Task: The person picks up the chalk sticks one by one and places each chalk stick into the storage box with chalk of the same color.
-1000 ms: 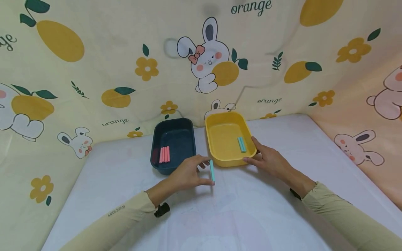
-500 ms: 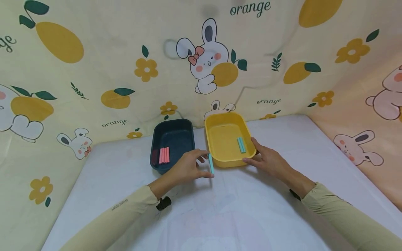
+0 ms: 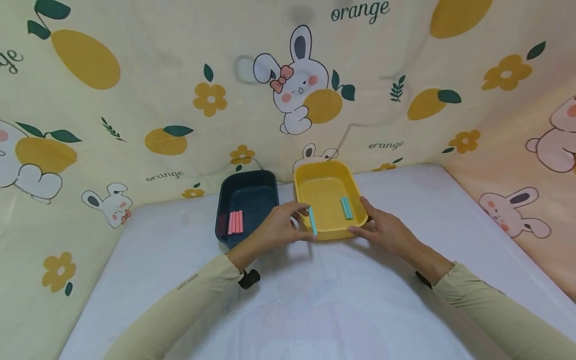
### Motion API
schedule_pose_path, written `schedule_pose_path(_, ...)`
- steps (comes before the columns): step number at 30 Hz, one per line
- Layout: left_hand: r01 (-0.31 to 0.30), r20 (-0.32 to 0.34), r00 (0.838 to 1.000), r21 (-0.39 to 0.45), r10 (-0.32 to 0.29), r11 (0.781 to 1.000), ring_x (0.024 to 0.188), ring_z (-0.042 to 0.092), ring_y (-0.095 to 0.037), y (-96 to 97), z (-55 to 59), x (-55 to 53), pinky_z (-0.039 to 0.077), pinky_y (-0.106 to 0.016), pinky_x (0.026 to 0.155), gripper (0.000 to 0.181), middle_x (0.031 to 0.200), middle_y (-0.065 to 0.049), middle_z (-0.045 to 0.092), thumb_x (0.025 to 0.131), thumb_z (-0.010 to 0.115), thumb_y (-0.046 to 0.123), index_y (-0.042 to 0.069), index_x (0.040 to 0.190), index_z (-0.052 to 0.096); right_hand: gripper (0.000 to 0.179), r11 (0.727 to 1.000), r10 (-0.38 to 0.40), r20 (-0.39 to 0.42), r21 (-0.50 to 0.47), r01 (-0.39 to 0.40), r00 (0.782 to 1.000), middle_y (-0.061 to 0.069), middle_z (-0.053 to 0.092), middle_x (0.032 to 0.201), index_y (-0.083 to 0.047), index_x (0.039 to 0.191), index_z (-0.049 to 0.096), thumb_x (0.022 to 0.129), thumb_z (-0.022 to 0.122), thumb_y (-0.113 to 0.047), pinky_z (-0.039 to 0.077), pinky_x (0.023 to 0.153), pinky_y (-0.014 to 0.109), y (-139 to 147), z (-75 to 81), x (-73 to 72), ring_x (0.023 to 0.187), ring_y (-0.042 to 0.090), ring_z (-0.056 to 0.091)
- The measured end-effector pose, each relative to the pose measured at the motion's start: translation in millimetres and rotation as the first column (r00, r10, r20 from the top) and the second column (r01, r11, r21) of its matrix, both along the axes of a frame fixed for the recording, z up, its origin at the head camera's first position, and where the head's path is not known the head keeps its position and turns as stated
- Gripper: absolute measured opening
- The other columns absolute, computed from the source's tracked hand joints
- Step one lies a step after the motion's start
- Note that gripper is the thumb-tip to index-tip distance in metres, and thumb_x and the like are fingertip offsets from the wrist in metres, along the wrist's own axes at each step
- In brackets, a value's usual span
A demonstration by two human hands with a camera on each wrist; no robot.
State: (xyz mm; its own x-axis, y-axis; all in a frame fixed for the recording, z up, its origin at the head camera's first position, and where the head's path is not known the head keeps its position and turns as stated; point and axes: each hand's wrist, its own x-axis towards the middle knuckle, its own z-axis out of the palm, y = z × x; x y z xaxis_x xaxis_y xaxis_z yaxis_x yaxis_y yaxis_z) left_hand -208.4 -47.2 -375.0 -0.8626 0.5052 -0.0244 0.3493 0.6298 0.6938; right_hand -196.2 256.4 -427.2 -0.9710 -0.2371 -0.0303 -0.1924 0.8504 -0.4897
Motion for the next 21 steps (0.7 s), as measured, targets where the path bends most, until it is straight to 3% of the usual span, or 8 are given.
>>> schedule_pose_path(6,-0.012,-0.015,1.0,0.036,0.012,0.999,0.106,0.061,-0.019,5.9,-0.2,-11.2,0.056,-0.03,0.089,0.078,0.125,-0.008,0.066,0.076,0.087,0.035,0.01,0.142,0.053,0.107,1.0,0.004,-0.001,-0.018,-0.004,1.0,0.022,0.049,0.148,-0.017,0.161,0.008,0.085,0.055,-0.075,0.037,0.111,0.062,0,1.1,-1.3,0.137,0.041,0.045)
schedule_pose_path(12,-0.019,-0.013,1.0,0.066,0.02,0.998,0.111,0.063,-0.026,12.5,0.7,-22.8,0.055,-0.034,0.092,0.077,0.125,-0.013,0.065,0.076,0.087,0.034,0.011,0.141,0.053,0.106,1.0,0.005,-0.003,-0.017,-0.005,1.0,0.021,0.054,0.144,-0.017,0.161,0.007,0.086,0.054,-0.075,0.037,0.111,0.062,0,2.2,-1.8,0.136,0.04,0.046)
schedule_pose_path(18,0.002,0.009,1.0,0.062,-0.002,0.998,0.116,0.062,-0.027,22.4,-2.3,-34.4,0.054,-0.035,0.098,0.077,0.129,-0.012,0.064,0.078,0.085,0.037,0.01,0.142,0.052,0.104,1.0,0.007,-0.024,-0.011,-0.007,1.0,0.012,0.067,0.12,-0.016,0.161,0.011,0.087,0.055,-0.073,0.048,0.099,0.054,1,-1.9,-0.3,0.113,0.029,0.058)
schedule_pose_path(21,0.01,0.006,1.0,0.056,-0.01,0.998,0.116,0.062,-0.026,26.8,-2.8,-39.8,0.054,-0.035,0.098,0.077,0.129,-0.011,0.064,0.079,0.084,0.038,0.011,0.143,0.052,0.103,1.0,0.01,-0.029,-0.013,-0.01,1.0,0.011,0.067,0.118,-0.016,0.161,0.011,0.087,0.055,-0.073,0.048,0.098,0.053,2,-2.1,-0.5,0.111,0.028,0.059)
